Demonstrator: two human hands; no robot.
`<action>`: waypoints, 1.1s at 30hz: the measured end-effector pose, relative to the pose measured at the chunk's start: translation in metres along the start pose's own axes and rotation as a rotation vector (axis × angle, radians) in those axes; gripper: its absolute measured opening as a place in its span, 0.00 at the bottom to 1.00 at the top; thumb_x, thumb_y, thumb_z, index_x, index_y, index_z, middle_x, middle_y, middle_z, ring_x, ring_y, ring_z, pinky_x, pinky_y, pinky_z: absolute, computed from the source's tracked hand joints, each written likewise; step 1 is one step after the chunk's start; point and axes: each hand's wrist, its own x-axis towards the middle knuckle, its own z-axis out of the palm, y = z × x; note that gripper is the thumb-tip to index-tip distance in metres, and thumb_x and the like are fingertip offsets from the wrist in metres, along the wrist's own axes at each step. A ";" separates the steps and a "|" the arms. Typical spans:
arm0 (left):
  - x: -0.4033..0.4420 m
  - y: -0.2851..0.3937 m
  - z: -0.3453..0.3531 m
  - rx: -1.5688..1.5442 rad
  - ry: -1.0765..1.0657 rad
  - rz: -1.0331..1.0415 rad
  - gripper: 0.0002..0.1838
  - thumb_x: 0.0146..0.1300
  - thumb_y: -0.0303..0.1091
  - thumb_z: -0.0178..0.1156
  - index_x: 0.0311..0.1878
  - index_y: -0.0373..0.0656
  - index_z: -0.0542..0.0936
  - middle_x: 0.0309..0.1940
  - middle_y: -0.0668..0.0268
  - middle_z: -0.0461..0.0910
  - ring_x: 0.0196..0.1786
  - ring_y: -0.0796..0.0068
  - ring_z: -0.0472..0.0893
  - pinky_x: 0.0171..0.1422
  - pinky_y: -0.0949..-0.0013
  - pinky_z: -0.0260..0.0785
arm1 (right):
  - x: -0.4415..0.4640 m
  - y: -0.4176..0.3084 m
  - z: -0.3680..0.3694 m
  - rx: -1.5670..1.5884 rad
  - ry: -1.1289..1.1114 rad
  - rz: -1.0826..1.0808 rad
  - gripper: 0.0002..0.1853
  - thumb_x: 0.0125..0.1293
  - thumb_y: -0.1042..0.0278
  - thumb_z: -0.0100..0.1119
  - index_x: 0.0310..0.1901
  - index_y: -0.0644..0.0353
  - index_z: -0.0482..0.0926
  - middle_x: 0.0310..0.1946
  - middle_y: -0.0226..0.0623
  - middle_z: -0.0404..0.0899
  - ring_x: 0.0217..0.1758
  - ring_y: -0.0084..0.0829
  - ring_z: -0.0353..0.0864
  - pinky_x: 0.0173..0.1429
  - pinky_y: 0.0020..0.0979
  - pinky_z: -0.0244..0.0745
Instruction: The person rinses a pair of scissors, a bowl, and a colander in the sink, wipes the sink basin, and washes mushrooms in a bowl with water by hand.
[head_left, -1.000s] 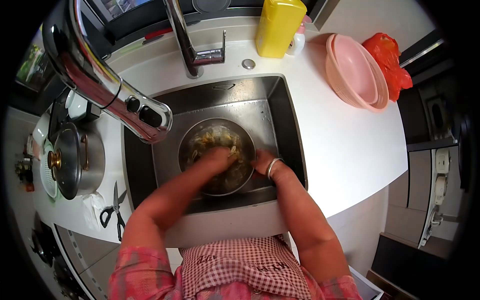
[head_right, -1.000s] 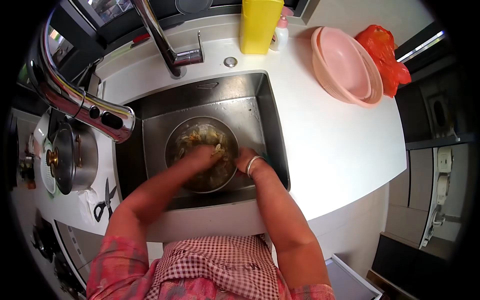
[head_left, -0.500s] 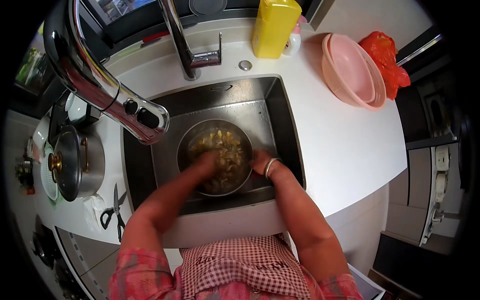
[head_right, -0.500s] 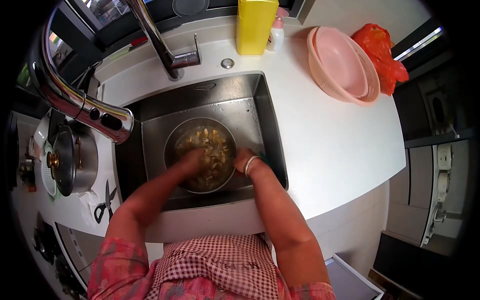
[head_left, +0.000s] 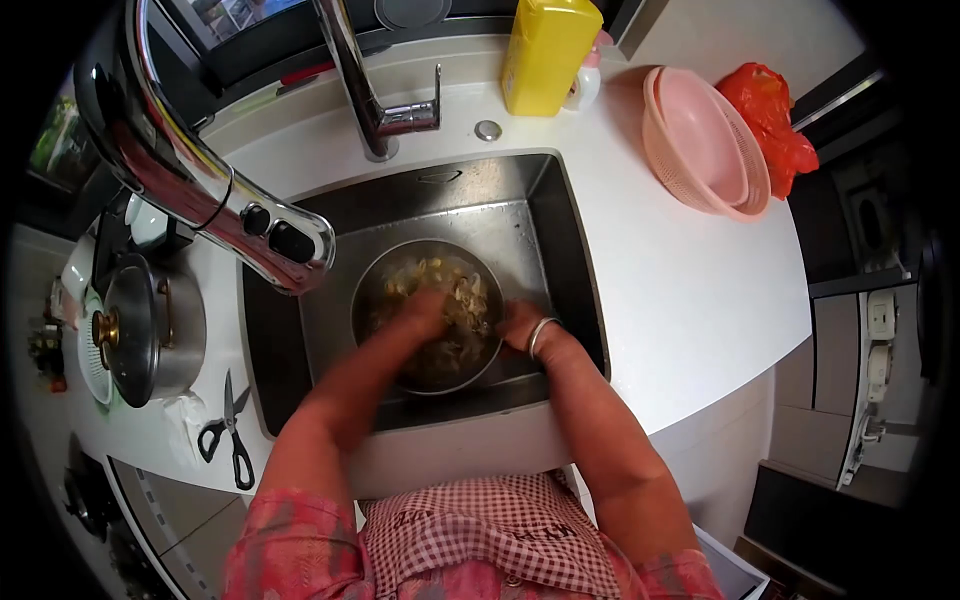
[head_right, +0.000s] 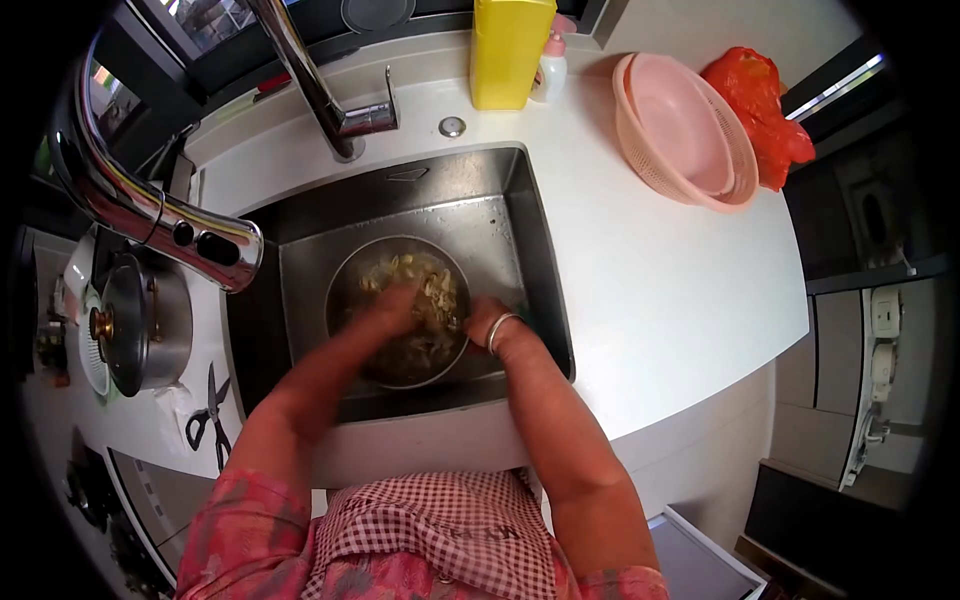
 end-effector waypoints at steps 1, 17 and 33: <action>-0.003 0.003 -0.002 -0.137 -0.039 -0.054 0.37 0.57 0.48 0.70 0.70 0.46 0.74 0.61 0.45 0.79 0.64 0.47 0.79 0.70 0.55 0.69 | 0.004 0.005 0.002 0.027 0.007 -0.023 0.15 0.63 0.70 0.59 0.49 0.69 0.84 0.35 0.48 0.88 0.32 0.39 0.90 0.34 0.38 0.85; -0.029 0.057 -0.033 0.346 -0.068 0.250 0.28 0.63 0.51 0.64 0.64 0.50 0.79 0.72 0.50 0.69 0.68 0.47 0.75 0.68 0.50 0.71 | -0.013 -0.016 -0.006 -0.107 0.044 -0.027 0.16 0.62 0.68 0.58 0.48 0.67 0.84 0.38 0.52 0.88 0.39 0.44 0.90 0.44 0.41 0.84; -0.075 0.019 -0.041 0.279 -0.181 -0.103 0.35 0.55 0.42 0.73 0.67 0.48 0.75 0.74 0.46 0.64 0.73 0.46 0.68 0.65 0.47 0.73 | -0.140 -0.086 -0.075 0.414 0.781 -0.441 0.13 0.70 0.65 0.60 0.52 0.57 0.84 0.33 0.38 0.86 0.27 0.29 0.84 0.35 0.32 0.81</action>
